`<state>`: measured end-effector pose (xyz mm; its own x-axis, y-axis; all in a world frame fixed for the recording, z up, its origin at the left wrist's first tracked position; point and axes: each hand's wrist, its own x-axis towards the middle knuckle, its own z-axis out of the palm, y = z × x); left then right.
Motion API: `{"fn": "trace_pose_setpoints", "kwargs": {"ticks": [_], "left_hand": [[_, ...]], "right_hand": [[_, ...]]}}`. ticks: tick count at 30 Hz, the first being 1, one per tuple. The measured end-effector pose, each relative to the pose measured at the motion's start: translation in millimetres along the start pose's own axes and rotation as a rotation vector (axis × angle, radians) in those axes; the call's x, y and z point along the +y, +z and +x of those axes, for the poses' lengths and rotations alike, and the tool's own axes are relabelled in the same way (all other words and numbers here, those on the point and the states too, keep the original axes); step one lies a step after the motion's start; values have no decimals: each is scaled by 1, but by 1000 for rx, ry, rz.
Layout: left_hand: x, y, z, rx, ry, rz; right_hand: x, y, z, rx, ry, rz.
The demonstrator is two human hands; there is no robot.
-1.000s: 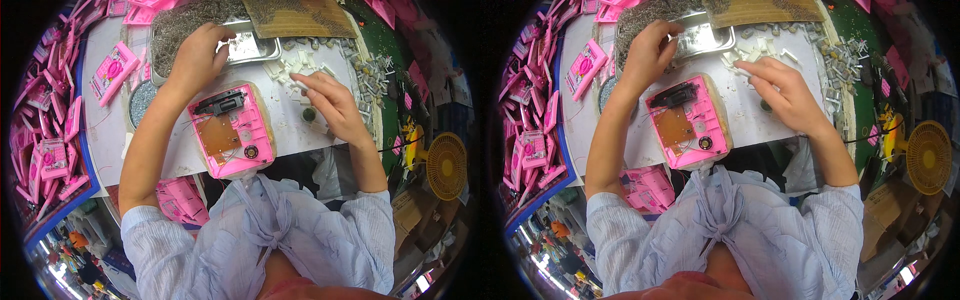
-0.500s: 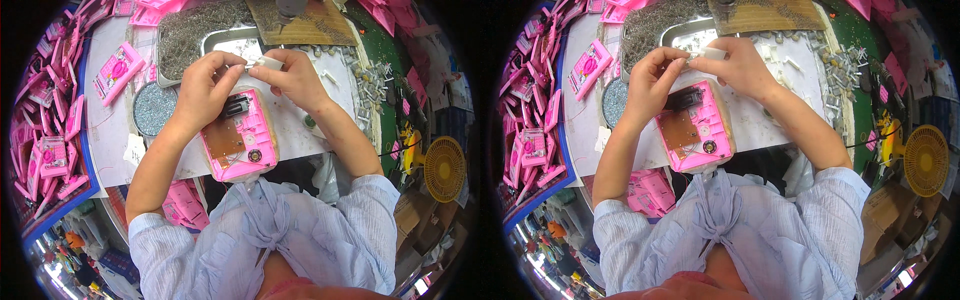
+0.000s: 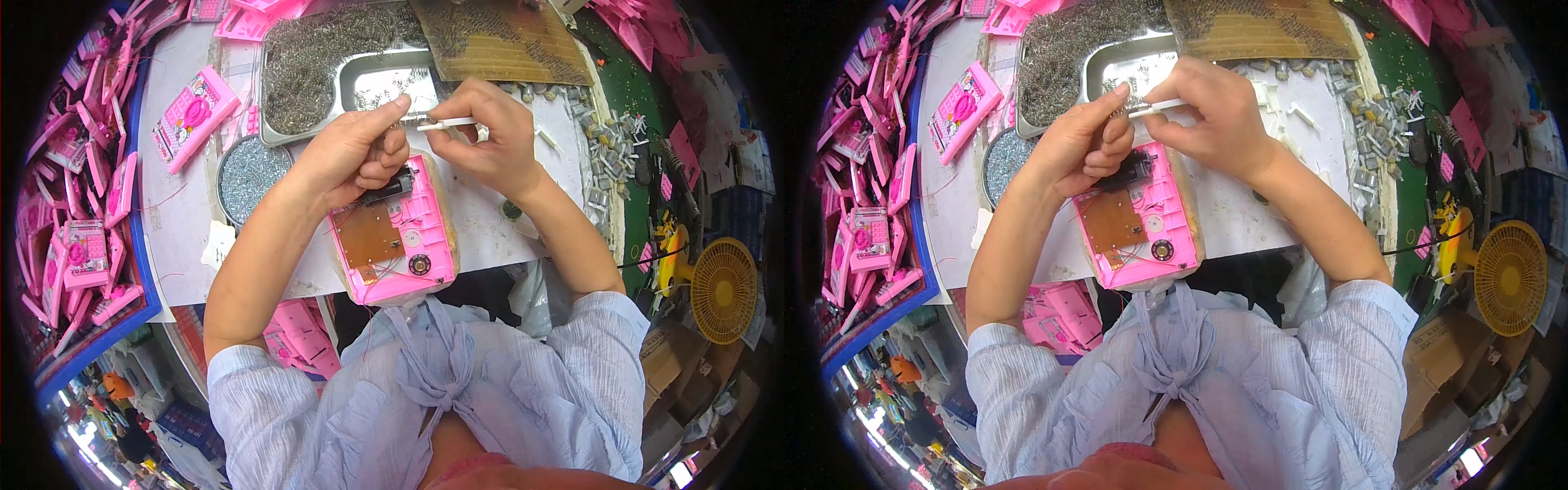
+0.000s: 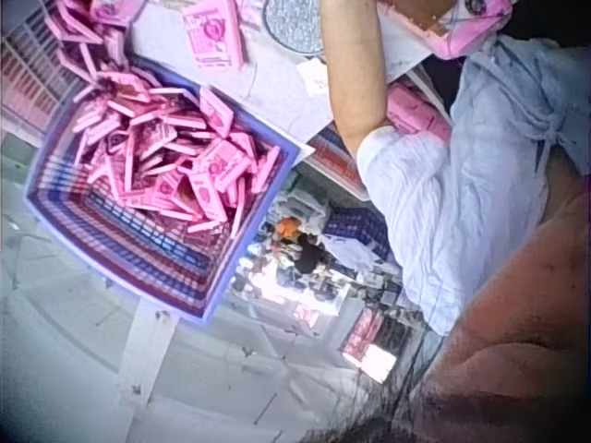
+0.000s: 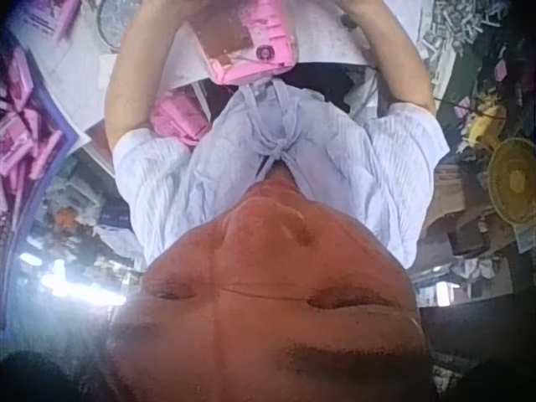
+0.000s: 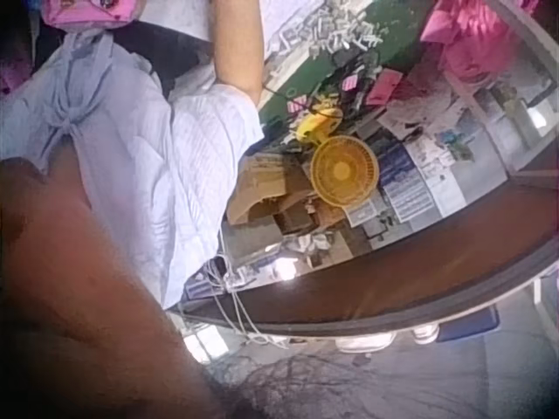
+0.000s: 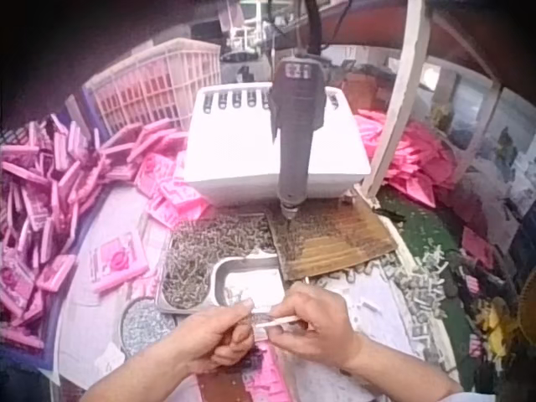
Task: Assembling, soldering, and testing components for a pink toy camera or device at a workbench.
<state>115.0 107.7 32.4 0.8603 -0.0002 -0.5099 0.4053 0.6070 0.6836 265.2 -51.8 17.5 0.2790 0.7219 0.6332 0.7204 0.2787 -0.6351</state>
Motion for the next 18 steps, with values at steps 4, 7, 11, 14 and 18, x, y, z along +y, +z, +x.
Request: {"fn": "trace_pose_setpoints", "kwargs": {"ticks": [4, 7, 11, 14, 18], "left_hand": [[-7, 13, -2, 158, 313, 325], [-13, 6, 0, 276, 516, 652], [-13, 13, -5, 174, 497, 375], [-12, 18, -7, 129, 556, 459], [-20, 1, 1, 191, 705, 763]], "right_hand": [[-2, 0, -3, -68, 156, 42], [4, -1, -8, -67, 371, 239], [-3, -3, -6, -92, 581, 448], [-4, -4, -3, -75, 637, 520], [-3, -4, -2, -88, 665, 562]]}}
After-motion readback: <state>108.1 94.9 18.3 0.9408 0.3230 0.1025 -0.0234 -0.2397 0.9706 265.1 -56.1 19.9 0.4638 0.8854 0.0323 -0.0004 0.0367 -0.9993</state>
